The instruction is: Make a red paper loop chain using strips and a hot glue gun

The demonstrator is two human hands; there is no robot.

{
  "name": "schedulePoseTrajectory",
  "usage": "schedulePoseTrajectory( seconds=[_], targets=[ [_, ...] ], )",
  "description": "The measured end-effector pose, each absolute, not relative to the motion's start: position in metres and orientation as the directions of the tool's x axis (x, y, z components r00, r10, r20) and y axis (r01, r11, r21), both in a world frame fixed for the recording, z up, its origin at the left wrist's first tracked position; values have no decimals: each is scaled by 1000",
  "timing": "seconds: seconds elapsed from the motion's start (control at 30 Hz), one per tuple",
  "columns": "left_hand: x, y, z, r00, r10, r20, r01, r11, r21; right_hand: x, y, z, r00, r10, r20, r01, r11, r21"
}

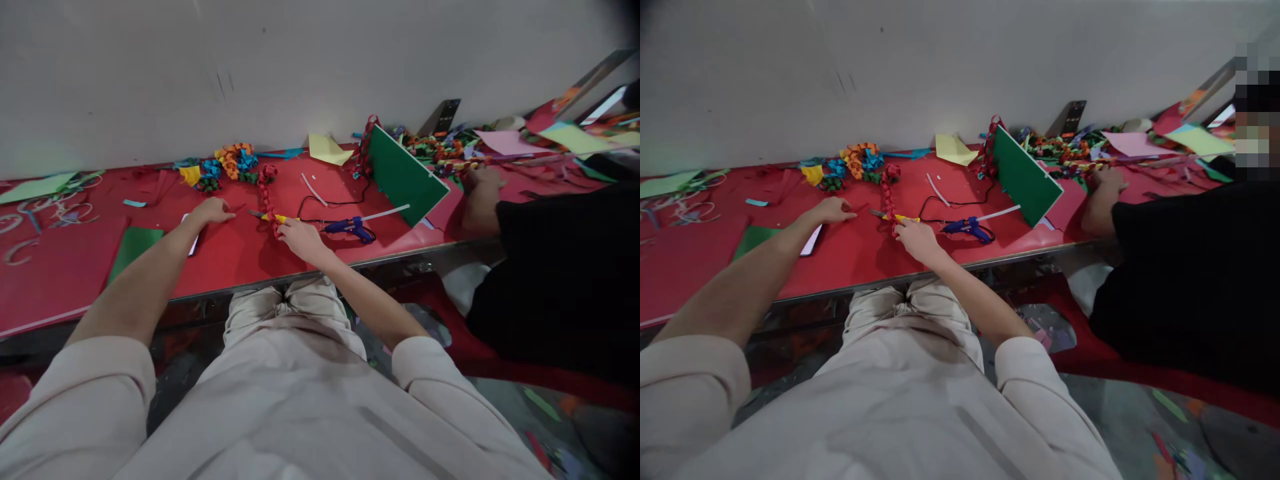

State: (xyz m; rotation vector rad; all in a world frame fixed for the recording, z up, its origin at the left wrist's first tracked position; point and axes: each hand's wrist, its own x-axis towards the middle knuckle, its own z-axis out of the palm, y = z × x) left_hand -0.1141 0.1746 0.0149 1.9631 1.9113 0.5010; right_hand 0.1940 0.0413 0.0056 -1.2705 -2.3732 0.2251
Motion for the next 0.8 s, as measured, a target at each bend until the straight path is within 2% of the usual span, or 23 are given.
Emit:
schedulePoseTrajectory(
  seconds=[0.13, 0.27, 0.37, 0.47, 0.57, 0.67, 0.8],
  targets=[
    [-111, 181, 7, 0, 999, -52, 913, 22, 408, 197, 34, 6, -459, 829, 320, 801, 541, -254],
    [-117, 175, 12, -41, 999, 5, 911, 36, 410, 203, 26, 5, -392, 861, 326, 837, 480, -262],
    [-124, 165, 19, -84, 995, 61, 891, 47, 452, 204, 19, 5, -285, 887, 362, 864, 402, -304],
    [-127, 156, 24, -119, 988, 96, 857, 53, 513, 201, 13, 9, -227, 862, 454, 845, 406, -348],
    [-123, 149, 23, -130, 988, 88, 809, 55, 585, 193, 10, 17, -221, 821, 526, 792, 466, -394],
    [-115, 144, 19, -132, 989, 69, 764, 57, 642, 182, 11, 23, -238, 810, 536, 757, 500, -420],
    [-104, 140, 23, -164, 975, 147, 734, 21, 679, 174, 10, 24, -251, 808, 533, 736, 517, -437]
  ],
)
